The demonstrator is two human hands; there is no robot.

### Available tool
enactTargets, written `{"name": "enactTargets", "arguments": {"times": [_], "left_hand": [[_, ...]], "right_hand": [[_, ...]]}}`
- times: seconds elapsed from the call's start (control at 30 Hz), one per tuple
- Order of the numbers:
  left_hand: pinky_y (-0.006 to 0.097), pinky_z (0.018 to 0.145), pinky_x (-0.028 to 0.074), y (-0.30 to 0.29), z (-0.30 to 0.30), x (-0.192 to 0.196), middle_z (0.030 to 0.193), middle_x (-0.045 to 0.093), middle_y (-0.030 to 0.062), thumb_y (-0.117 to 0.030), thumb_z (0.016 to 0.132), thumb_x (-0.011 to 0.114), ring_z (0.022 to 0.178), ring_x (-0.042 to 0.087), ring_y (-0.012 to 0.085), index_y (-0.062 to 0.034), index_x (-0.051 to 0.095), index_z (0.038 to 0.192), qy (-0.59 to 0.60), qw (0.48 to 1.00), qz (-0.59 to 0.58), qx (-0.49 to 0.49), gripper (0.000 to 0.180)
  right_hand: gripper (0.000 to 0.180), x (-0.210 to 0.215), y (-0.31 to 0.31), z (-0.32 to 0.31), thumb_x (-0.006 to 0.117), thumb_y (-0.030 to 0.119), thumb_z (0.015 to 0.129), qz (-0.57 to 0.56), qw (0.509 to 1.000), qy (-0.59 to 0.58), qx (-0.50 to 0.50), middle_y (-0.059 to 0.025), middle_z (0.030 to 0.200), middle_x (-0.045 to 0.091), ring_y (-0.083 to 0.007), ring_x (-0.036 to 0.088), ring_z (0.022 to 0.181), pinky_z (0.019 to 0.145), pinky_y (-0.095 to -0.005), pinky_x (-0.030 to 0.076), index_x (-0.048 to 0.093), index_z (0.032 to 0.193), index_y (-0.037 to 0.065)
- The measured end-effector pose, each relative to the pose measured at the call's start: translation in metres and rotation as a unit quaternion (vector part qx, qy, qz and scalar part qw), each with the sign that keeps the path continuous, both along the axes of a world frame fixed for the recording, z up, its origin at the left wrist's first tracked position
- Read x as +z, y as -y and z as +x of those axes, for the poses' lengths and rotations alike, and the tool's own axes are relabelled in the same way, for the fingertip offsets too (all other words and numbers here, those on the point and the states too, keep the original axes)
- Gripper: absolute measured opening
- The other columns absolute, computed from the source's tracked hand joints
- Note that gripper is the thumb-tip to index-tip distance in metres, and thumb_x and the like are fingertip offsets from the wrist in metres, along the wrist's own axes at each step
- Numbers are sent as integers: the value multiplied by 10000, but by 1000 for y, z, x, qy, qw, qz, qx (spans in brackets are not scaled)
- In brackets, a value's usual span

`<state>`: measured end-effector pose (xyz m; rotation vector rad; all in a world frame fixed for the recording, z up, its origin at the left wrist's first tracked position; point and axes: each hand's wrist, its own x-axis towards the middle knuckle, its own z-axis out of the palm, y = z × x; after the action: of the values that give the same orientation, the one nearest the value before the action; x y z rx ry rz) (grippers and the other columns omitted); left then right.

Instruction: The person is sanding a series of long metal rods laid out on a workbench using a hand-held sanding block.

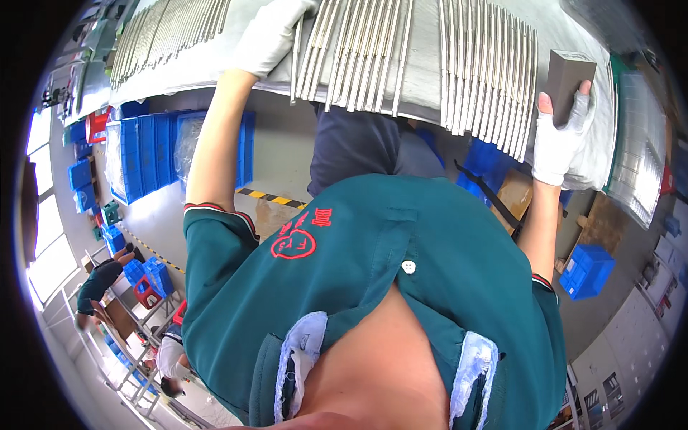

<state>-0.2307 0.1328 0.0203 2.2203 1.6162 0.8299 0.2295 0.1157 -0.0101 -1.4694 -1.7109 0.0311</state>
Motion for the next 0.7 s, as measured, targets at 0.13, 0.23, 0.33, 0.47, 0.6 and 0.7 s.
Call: {"name": "enactTargets", "arguments": {"times": [0.13, 0.23, 0.33, 0.47, 0.6, 0.7], "left_hand": [[430, 1137, 431, -3, 14, 2, 1406, 611, 197, -138, 982, 477, 1299, 583, 346, -35, 663, 1278, -198, 974, 113, -7, 364], [432, 1138, 430, -5, 21, -2, 1400, 608, 211, -147, 988, 465, 1317, 566, 358, -32, 662, 1271, -167, 980, 111, -7, 363], [440, 1130, 431, -8, 26, -11, 1385, 612, 223, -136, 988, 451, 1311, 567, 360, -29, 658, 1265, -175, 977, 119, -8, 363], [450, 1106, 449, -15, 35, -18, 1359, 622, 229, -124, 983, 457, 1272, 592, 371, -26, 658, 1259, -149, 981, 120, -18, 355], [442, 1046, 497, -12, 52, -5, 1259, 678, 214, -98, 950, 541, 1213, 633, 360, -37, 673, 1235, -59, 981, 184, -20, 320], [436, 1061, 490, 31, 69, 15, 1271, 680, 211, -50, 915, 570, 1234, 626, 352, -38, 674, 1241, 140, 968, -47, 202, 343]], "right_hand": [[770, 0, -1, -2, 807, 297, 896, 0, 1000, 12, -2, -250, 1537, 451, -387, 451, 1420, 1175, -440, 357, 453, 1547, 89], [763, 1, -1, -2, 809, 297, 892, 5, 1000, 26, 2, -268, 1526, 450, -404, 456, 1411, 1169, -442, 364, 463, 1547, 118], [759, 1, -1, -3, 811, 297, 888, 19, 999, 37, 11, -283, 1519, 447, -417, 462, 1400, 1161, -446, 372, 469, 1549, 148], [770, -1, -2, -3, 818, 314, 878, 38, 998, 59, 4, -287, 1511, 451, -425, 482, 1377, 1143, -455, 396, 471, 1550, 169], [774, -1, -3, -2, 819, 335, 874, 39, 997, 61, 7, -292, 1501, 457, -432, 493, 1361, 1126, -460, 415, 474, 1547, 174], [774, -2, -3, -1, 819, 335, 873, 39, 997, 67, 9, -298, 1498, 456, -436, 498, 1353, 1121, -464, 419, 474, 1548, 176]]}}
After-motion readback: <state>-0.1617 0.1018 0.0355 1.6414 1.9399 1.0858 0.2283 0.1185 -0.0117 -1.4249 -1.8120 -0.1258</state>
